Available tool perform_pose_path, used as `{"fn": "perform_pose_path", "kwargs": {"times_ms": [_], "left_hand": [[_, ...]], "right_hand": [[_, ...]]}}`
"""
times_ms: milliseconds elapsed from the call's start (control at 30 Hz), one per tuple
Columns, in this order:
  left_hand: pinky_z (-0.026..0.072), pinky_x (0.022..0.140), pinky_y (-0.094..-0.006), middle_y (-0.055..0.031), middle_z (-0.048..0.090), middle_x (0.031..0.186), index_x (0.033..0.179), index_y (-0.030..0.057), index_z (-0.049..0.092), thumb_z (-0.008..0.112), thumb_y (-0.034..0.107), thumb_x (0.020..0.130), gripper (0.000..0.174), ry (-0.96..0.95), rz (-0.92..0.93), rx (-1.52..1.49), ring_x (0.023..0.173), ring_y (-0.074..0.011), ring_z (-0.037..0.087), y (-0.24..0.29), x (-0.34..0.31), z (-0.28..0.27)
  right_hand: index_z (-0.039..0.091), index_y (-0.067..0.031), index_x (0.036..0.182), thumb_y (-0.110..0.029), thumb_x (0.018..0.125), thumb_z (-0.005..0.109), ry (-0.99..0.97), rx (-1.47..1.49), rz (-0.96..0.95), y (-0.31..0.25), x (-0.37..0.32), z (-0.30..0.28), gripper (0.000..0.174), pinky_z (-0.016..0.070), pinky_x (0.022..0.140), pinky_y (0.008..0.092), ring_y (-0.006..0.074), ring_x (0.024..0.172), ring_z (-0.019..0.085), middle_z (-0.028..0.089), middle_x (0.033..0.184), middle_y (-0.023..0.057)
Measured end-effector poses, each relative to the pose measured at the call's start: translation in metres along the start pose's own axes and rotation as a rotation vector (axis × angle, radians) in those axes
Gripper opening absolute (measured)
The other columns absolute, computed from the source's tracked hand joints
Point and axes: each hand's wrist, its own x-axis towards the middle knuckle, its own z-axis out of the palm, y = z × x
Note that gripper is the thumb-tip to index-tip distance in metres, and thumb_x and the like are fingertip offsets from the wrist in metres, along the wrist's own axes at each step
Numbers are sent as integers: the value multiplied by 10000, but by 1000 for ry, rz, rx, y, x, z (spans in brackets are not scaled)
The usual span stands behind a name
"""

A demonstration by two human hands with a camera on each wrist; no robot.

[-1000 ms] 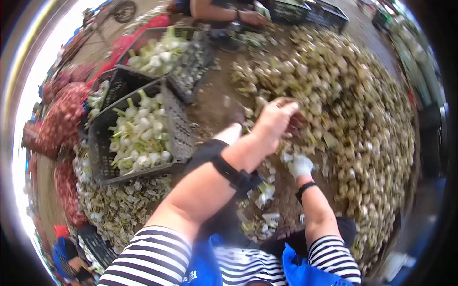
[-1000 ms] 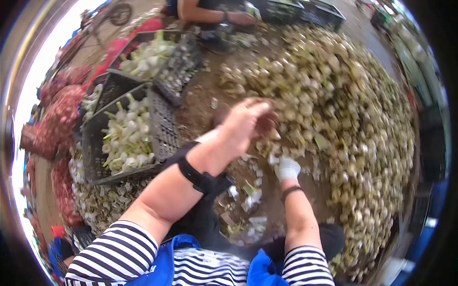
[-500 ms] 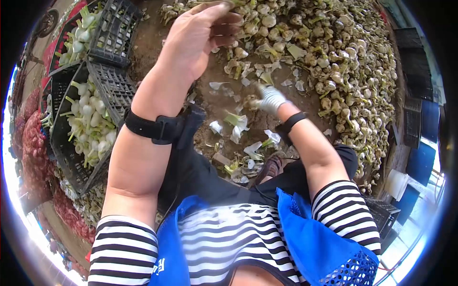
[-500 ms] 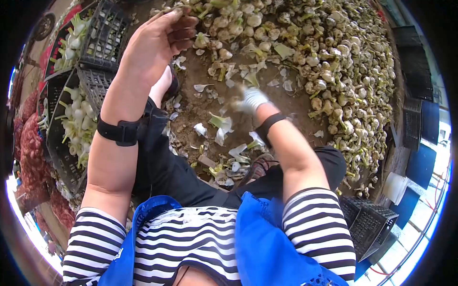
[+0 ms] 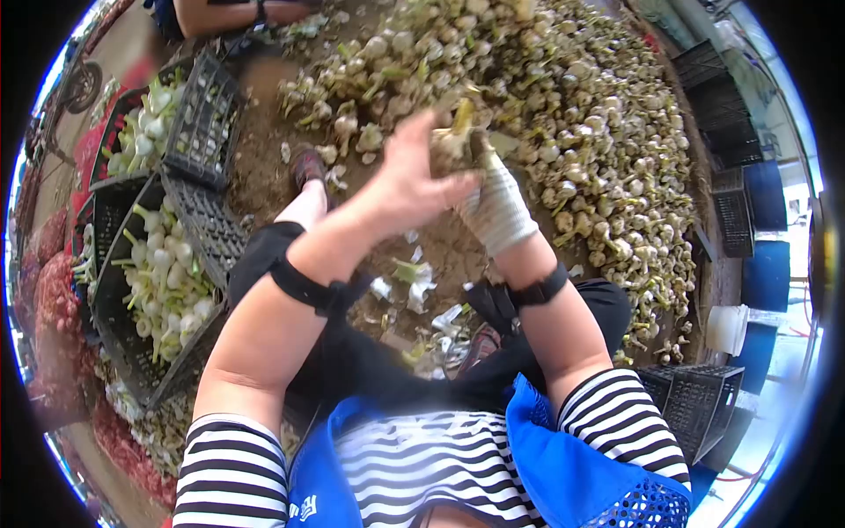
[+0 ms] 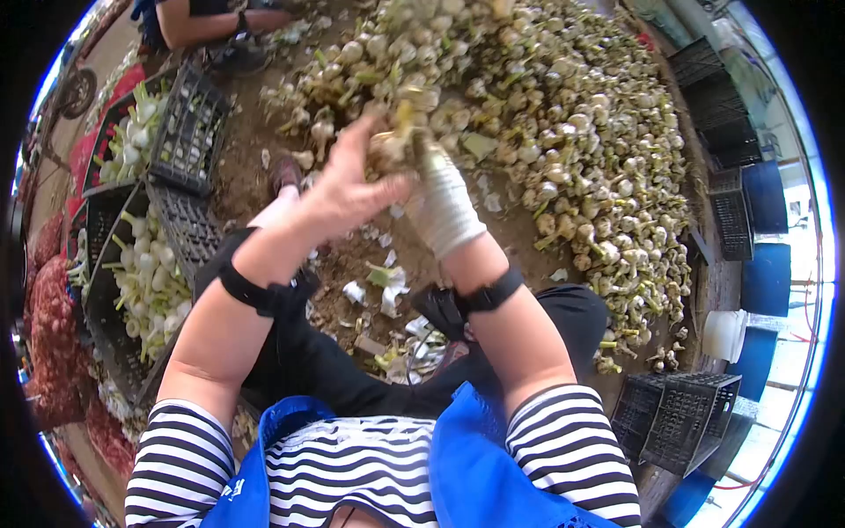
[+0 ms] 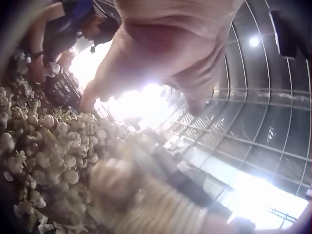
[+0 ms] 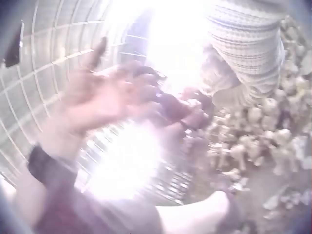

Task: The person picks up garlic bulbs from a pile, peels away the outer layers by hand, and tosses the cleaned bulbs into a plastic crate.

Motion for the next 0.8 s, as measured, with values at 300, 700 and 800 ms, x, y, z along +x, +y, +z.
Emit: {"fn": "perform_pose_path", "kwargs": {"times_ms": [300,700,800], "left_hand": [[394,872,-240,-46,468,1097,1212,67,363,674,-11,648,649,-64,-222,-647,1021,-109,455,36,-1,24],[434,777,-244,-66,510,980,1166,47,331,664,37,669,599,-114,-512,-731,858,-109,510,22,13,41],[421,788,-245,-64,526,966,1143,26,350,679,77,670,578,-167,-497,-582,865,-106,510,26,14,44]], "right_hand": [[532,-32,1127,-89,761,547,-21,-1466,-1242,-85,-40,-3,370,346,949,440,310,996,534,595,1040,132],[506,-126,1197,-123,636,662,-243,-1605,-1146,-70,-30,-62,582,407,792,382,237,904,542,595,876,55],[497,-125,1217,-149,658,609,-243,-1660,-1186,-64,-25,-68,571,402,744,376,235,811,530,568,803,33]]}}
